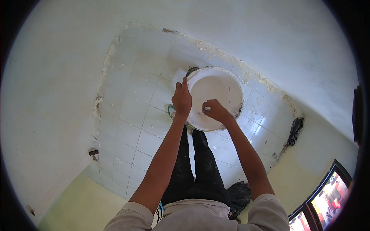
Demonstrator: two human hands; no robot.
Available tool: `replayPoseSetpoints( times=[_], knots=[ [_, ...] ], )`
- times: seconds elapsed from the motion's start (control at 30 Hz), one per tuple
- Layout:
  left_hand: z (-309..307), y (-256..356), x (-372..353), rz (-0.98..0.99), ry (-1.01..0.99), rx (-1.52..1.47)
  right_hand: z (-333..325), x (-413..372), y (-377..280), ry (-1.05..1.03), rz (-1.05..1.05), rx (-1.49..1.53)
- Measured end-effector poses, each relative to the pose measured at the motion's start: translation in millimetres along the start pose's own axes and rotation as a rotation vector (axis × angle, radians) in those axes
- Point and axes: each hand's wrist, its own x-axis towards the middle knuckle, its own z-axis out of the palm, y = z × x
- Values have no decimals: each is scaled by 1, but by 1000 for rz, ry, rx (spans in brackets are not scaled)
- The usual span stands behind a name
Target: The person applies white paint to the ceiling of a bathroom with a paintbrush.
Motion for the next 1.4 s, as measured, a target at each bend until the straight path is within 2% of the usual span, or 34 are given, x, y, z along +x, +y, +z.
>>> replayPoseSetpoints(
  times=[0.1, 0.2, 0.23, 0.3, 0.33, 0.4, 0.5, 0.63, 0.7, 0.73, 0.8, 0.83, 0.9, 1.0, 1.03, 1.13, 1.17, 1.23, 1.3, 1.37, 1.4],
  knots=[
    [-1, -1, -2, 8, 8, -3, -19, -8, -5, 61, 31, 14],
    [0, 0, -4, 1, 11, -44, -26, -20, -19, 210, 234, 232],
    [0, 0, -4, -1, 13, -54, -25, -24, -23, 215, 235, 227],
    [1, 1, -3, -2, 16, -72, -21, -29, -29, 412, 468, 420],
    [1, 0, -3, 2, 16, -78, -18, -31, -26, 414, 467, 415],
    [1, 0, -4, 1, 21, -80, -6, -31, -17, 623, 622, 765],
    [1, -1, -4, 3, 16, -56, 9, -33, -8, 645, 735, 852],
    [4, -1, -2, 25, 36, -87, 9, -27, 1, 536, 700, 854],
    [2, -1, -3, 13, 32, -90, 5, -25, 0, 299, 682, 482],
    [0, 0, -3, 9, 19, -91, 7, -24, -2, 295, 680, 477],
    [-1, 2, -4, 4, 6, -95, 12, -22, -6, 241, 408, 193],
    [0, 2, -3, 4, 6, -86, 10, -19, -6, 240, 402, 189],
    [-1, 2, -4, -6, 3, -75, 8, -17, -9, 114, 47, -37],
    [1, 1, -3, 0, 1, -69, 1, -15, -9, 20, 52, -98],
    [1, 0, -5, 0, -14, -59, 1, -18, -8, 13, 55, -93],
    [2, -1, -2, 3, -19, -49, -13, -20, -9, 124, 398, 561],
    [1, -2, -3, 6, -19, -50, -18, -21, -6, 123, 401, 566],
    [2, -4, -3, 12, -20, -41, -25, -28, -4, 234, 144, 272],
    [2, -4, -4, 12, -14, -41, -29, -33, -8, 233, 143, 230],
    [2, -3, -4, 23, 21, -79, -27, -33, -19, 301, 341, 541],
    [1, -3, -4, 17, 22, -84, -28, -33, -21, 295, 343, 535]
  ],
)
